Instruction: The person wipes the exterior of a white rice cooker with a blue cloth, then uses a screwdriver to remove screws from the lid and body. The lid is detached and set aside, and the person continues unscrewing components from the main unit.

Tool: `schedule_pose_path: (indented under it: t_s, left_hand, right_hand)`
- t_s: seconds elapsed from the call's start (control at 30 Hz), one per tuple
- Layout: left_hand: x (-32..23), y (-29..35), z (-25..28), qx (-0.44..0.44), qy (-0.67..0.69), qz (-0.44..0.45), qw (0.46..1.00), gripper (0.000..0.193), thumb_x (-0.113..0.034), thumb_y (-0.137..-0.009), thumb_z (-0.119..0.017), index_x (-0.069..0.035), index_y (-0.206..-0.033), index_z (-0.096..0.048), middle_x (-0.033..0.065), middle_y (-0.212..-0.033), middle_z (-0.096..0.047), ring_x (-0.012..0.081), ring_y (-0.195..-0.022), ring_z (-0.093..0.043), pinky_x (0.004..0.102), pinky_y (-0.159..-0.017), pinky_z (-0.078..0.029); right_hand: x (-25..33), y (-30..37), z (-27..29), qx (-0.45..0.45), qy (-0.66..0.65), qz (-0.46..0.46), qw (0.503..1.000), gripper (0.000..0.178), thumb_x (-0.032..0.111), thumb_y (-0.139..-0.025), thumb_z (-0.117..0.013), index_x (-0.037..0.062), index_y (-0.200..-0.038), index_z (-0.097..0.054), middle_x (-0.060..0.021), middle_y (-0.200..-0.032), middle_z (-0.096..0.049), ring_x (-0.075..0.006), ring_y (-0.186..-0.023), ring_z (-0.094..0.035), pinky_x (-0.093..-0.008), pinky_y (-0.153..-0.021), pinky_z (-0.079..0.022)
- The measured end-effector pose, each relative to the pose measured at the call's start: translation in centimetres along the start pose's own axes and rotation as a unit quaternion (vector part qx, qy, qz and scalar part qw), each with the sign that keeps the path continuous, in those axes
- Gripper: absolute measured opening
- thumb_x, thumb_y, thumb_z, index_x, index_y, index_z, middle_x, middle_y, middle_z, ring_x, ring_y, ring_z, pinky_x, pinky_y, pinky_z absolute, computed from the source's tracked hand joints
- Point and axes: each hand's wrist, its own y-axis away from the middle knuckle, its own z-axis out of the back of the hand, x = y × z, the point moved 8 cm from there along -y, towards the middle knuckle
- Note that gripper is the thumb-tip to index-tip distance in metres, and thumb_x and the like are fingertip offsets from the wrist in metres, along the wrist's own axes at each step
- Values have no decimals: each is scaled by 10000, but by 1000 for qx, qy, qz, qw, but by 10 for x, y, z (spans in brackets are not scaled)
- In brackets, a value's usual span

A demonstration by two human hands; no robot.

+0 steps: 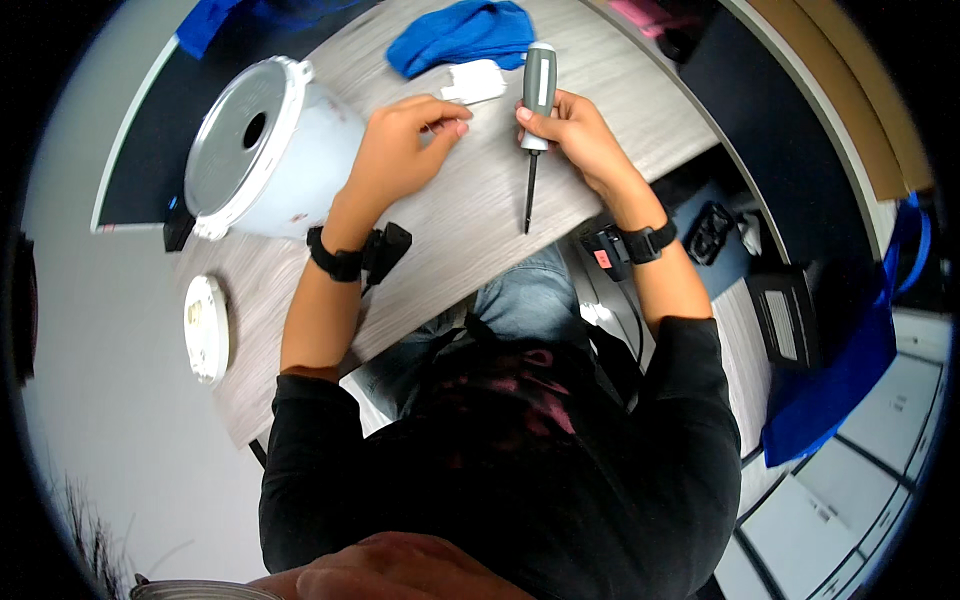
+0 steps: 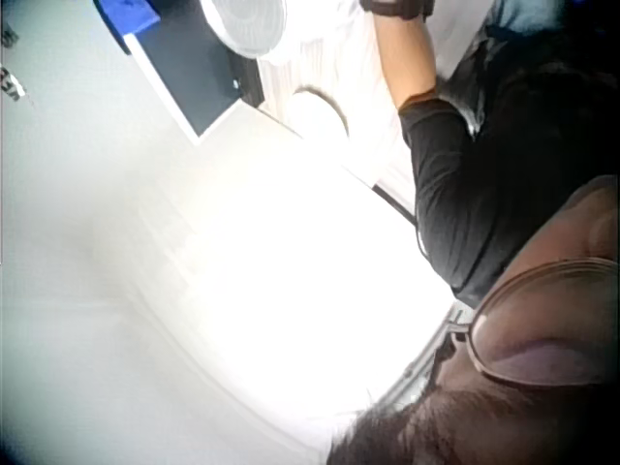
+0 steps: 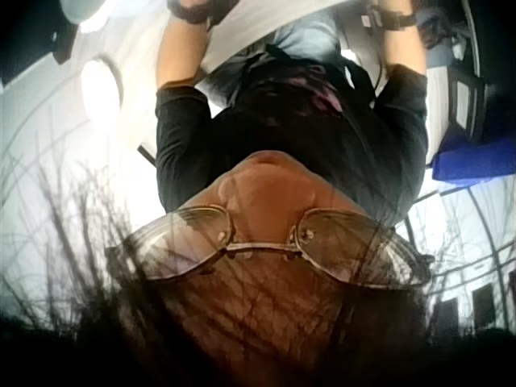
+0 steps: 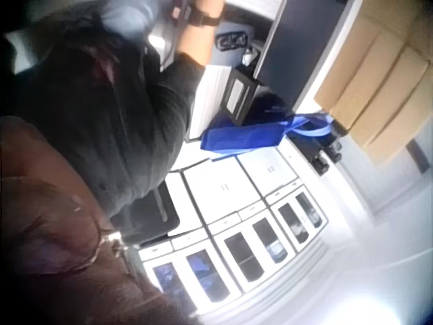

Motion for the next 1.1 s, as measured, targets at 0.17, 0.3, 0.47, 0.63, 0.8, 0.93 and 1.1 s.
schedule_pose_path:
  t_s: [0.17, 0.3, 0.47, 0.63, 0.8, 0.93, 1.1]
  left_hand:
    - [-31, 50, 65, -54, 17, -36, 998, 82, -75, -839, -741, -60, -919, -753, 88, -811, -711, 257, -738, -682, 348, -664, -540]
    - [-50, 78, 129, -102, -11, -48, 994, 130, -14, -795, -763, -53, -917, -739, 68, -797, -704, 233, -728, -665, 330, -647, -524]
    - [-19, 115, 214, -172, -79, 0, 982, 250, -41, -758, -794, -58, -994, -713, 84, -957, -708, 265, -900, -657, 356, -780, -518]
    - [24, 135, 243, -146, -213, 87, 962, 415, -101, -748, -812, -79, -1127, -646, 81, -1163, -658, 296, -1131, -592, 413, -1002, -429]
    - [40, 145, 245, -134, -174, 78, 972, 509, -125, -702, -874, -96, -1159, -651, 77, -1180, -652, 309, -1194, -573, 413, -1040, -416]
    - [43, 144, 244, -133, -165, 60, 975, 517, -148, -649, -916, -108, -1111, -687, 74, -1156, -661, 308, -1175, -584, 411, -1009, -442]
    - [35, 132, 230, -151, -191, 39, 969, 513, -109, -585, -941, -84, -1043, -711, 54, -1081, -679, 270, -1072, -610, 388, -918, -494]
  right_hand:
    - [79, -10, -82, 97, 104, 119, 983, 333, 198, -897, -785, 29, -1164, -681, -15, -911, -682, -82, -853, -612, -248, -730, -490]
    - [138, -11, -147, 132, 186, 264, 937, 338, 224, -841, -818, 34, -1101, -716, -23, -948, -664, -118, -820, -578, -276, -724, -468]
    - [184, -1, -229, 167, 240, 449, 844, 400, 254, -786, -850, 15, -1082, -724, -111, -1031, -695, -264, -991, -620, -381, -792, -507]
    - [178, -13, -271, 210, 300, 381, 849, 391, 253, -783, -847, -1, -1057, -732, -155, -920, -698, -307, -920, -650, -407, -784, -514]
    - [175, -19, -266, 212, 318, 348, 856, 419, 269, -745, -865, -27, -1012, -738, -151, -852, -685, -277, -742, -637, -371, -670, -507]
    - [174, -24, -263, 208, 304, 359, 858, 426, 282, -750, -868, -32, -1006, -735, -146, -837, -689, -249, -686, -642, -354, -625, -503]
    - [171, -42, -247, 167, 312, 368, 860, 458, 340, -757, -875, -32, -985, -735, -143, -780, -675, -250, -666, -640, -356, -615, -502]
